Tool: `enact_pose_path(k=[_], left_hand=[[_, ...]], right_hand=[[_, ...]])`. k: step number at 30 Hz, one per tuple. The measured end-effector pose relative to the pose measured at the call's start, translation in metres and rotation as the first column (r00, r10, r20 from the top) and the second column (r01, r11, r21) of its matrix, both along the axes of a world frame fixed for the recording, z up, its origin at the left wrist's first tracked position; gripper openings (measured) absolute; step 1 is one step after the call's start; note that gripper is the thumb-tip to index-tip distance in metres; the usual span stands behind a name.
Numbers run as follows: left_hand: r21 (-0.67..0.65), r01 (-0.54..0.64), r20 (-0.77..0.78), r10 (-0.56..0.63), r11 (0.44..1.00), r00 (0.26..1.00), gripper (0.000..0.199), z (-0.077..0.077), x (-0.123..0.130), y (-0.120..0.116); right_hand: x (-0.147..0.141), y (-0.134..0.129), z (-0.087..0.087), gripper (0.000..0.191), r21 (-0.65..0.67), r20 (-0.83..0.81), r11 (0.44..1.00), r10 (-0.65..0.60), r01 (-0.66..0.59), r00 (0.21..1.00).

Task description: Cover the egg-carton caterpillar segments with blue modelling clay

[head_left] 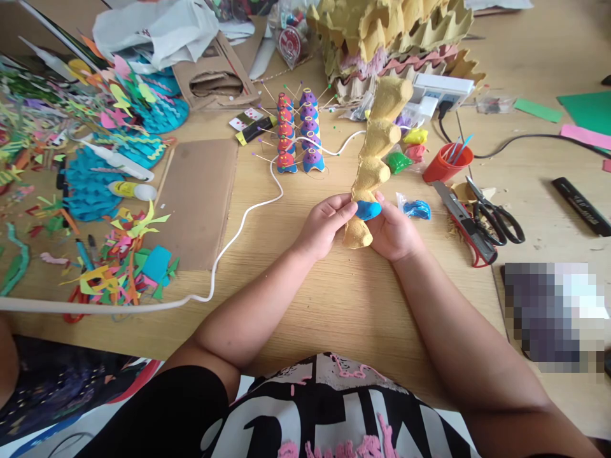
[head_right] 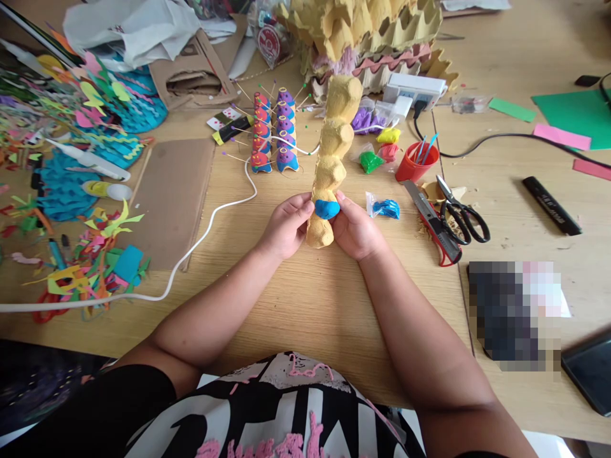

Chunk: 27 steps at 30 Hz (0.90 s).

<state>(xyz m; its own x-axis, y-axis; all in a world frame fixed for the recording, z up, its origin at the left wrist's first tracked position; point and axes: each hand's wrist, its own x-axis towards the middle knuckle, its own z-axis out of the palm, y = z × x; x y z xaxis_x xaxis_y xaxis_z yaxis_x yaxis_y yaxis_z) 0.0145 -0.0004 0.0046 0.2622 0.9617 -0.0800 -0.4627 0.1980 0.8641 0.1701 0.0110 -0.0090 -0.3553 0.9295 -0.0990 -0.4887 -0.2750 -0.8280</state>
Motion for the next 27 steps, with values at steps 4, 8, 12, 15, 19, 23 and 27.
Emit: enact_pose_path(k=[4,8,12,15,19,23,27], left_hand=[[0.048,-0.011,0.008,0.011,0.999,1.0,0.051,-0.004,0.0,0.002],[0.052,-0.004,0.012,0.003,0.999,1.0,0.055,-0.011,-0.001,0.005],[0.063,0.006,0.018,-0.007,0.998,1.0,0.052,-0.013,-0.002,0.006],[0.052,0.04,0.042,-0.043,0.998,0.998,0.051,-0.01,-0.002,0.006],[0.038,0.082,0.063,-0.084,0.996,0.994,0.044,-0.008,-0.004,0.005],[0.041,0.086,0.058,-0.089,0.995,0.994,0.041,-0.008,-0.004,0.005],[0.065,0.073,0.039,-0.076,0.995,0.996,0.044,-0.008,-0.002,0.005]], right_hand=[[0.0,0.0,0.0,0.039,-0.022,-0.042,1.0,-0.006,0.006,0.999],[-0.001,-0.001,0.002,0.034,-0.066,-0.062,0.998,-0.019,0.015,0.998],[-0.002,-0.002,0.004,0.031,-0.096,-0.069,0.995,-0.033,0.026,0.997],[-0.002,-0.002,0.005,0.031,-0.102,-0.069,0.994,-0.039,0.032,0.997],[-0.001,-0.002,0.005,0.034,-0.109,-0.066,0.993,-0.056,0.048,0.996],[-0.001,-0.002,0.005,0.038,-0.12,-0.064,0.992,-0.051,0.043,0.997],[-0.001,-0.001,0.004,0.039,-0.123,-0.062,0.992,-0.049,0.041,0.997]])
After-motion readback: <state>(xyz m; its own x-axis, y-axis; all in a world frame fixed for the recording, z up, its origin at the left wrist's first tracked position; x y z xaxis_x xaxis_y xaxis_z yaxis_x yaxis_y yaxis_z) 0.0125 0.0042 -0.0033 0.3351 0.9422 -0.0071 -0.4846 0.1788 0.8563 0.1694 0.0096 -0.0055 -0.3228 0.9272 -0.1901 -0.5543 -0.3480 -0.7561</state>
